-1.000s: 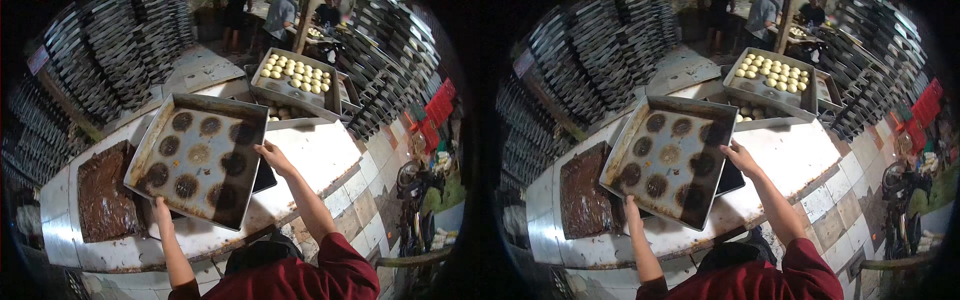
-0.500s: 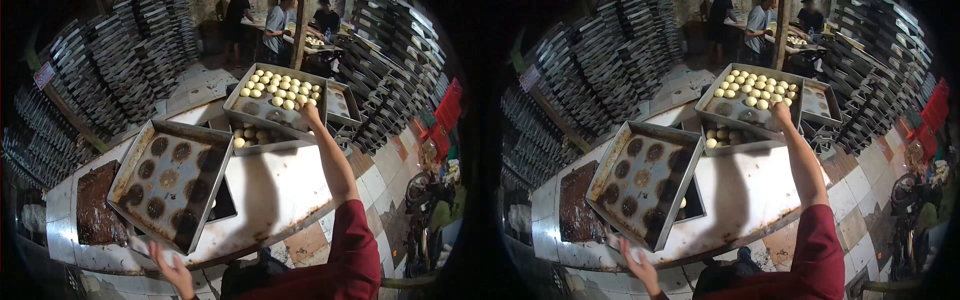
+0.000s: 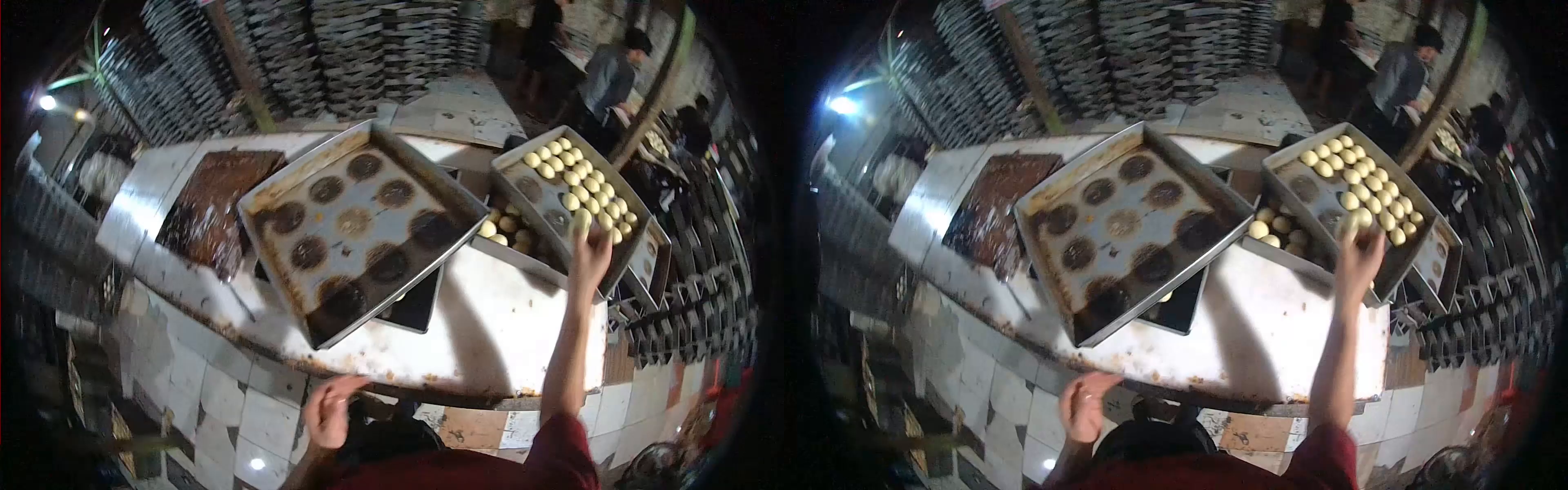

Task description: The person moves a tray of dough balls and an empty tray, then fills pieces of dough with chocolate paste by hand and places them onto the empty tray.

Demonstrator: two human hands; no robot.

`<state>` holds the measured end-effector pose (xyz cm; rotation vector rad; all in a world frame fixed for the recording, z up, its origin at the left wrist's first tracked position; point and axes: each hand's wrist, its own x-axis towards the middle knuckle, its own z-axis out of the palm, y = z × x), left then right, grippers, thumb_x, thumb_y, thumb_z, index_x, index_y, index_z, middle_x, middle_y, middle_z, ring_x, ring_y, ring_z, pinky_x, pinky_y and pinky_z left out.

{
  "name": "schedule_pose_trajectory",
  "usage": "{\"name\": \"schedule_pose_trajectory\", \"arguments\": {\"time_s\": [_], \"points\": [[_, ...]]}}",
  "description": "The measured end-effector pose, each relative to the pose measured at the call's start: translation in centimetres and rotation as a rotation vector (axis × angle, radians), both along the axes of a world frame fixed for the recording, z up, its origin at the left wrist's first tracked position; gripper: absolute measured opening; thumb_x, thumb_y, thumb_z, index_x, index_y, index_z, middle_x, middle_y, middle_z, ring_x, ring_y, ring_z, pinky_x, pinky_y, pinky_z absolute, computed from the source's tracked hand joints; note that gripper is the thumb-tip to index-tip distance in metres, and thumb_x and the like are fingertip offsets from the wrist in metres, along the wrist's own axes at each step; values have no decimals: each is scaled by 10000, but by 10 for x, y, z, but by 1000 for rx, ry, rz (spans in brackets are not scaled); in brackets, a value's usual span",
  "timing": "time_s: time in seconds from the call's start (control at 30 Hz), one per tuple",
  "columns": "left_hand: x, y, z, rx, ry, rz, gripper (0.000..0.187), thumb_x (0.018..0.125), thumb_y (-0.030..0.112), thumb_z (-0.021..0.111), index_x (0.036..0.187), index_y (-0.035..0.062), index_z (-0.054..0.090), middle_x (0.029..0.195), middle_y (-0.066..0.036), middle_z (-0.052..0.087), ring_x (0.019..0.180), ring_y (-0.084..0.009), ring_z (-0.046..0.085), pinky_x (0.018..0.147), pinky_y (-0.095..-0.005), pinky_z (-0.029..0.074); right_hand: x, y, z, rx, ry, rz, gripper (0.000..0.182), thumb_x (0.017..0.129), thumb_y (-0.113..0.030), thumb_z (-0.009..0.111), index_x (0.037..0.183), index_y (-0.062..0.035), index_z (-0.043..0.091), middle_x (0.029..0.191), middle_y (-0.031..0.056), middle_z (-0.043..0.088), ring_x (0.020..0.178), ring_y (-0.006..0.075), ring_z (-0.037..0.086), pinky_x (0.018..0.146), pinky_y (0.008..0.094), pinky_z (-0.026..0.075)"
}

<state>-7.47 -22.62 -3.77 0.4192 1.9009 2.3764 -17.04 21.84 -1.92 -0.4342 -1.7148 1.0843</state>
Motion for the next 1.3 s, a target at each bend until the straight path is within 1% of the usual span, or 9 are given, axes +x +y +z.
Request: {"name": "schedule_pose_trajectory", "arguments": {"time_s": [0.1,0.27,0.43,0.6,0.77,0.87,0.97,1.07,1.3], "points": [[-5,39,18,499,-390,-230,390,962,168,385,1280,-56,403,1153,-200,562,1091,-277,541,983,-416,390,73,-167,-4,343,-49,353,338,730,-32,666,1039,-4,533,875,87,551,816,179,510,724,296,414],[-16,-11,2,409,-713,-103,354,929,186,517,1193,-47,494,1154,-126,583,1042,-188,568,886,-283,457,99,-290,36,699,-170,1265,172,717,-64,664,875,-15,614,808,130,559,609,289,532,634,362,454],[-13,-104,-17,339,-435,-187,360,901,175,463,1181,-46,504,1172,-121,555,1107,-196,522,914,-307,428,40,-397,1,410,120,1043,77,791,-73,630,827,-27,580,784,122,615,641,225,574,563,339,464],[-49,-256,-46,695,-657,79,395,880,176,456,1206,-45,483,1202,-118,530,1119,-211,505,957,-307,397,-38,-536,-68,187,-225,851,294,823,-50,614,1042,59,453,893,208,562,757,355,557,684,406,457],[-119,-320,-87,73,-622,205,408,848,101,555,1218,-35,452,1143,-91,554,1007,-153,536,881,-270,423,-147,-645,-142,128,-426,518,391,798,-41,631,1103,59,408,1031,253,459,975,401,449,844,465,364],[-170,-330,-85,-178,-467,192,370,860,112,583,1190,-9,470,1062,-93,581,950,-151,553,836,-278,432,-149,-642,-131,274,-339,314,142,806,2,609,897,27,503,797,149,484,701,263,482,655,329,417],[-209,-326,-94,-349,-349,-34,383,878,145,545,1232,24,466,1070,-122,589,944,-207,572,800,-309,458,-150,-649,-70,480,-305,424,181,850,-25,567,1027,-3,535,814,186,606,607,269,598,537,323,477],[-213,-316,-44,-99,-474,-391,455,895,126,522,1314,16,384,1159,-114,545,1009,-185,537,817,-322,448,-196,-642,-26,639,-1047,567,249,896,-156,531,1133,-78,541,813,200,646,616,304,648,527,393,512],[-240,-355,-47,292,-829,-323,540,894,186,591,1318,-49,351,1179,-117,503,1086,-180,477,952,-299,388,-272,-648,-28,1314,-1242,774,261,800,-95,532,1059,-93,564,803,135,638,716,280,663,580,393,535]]}}
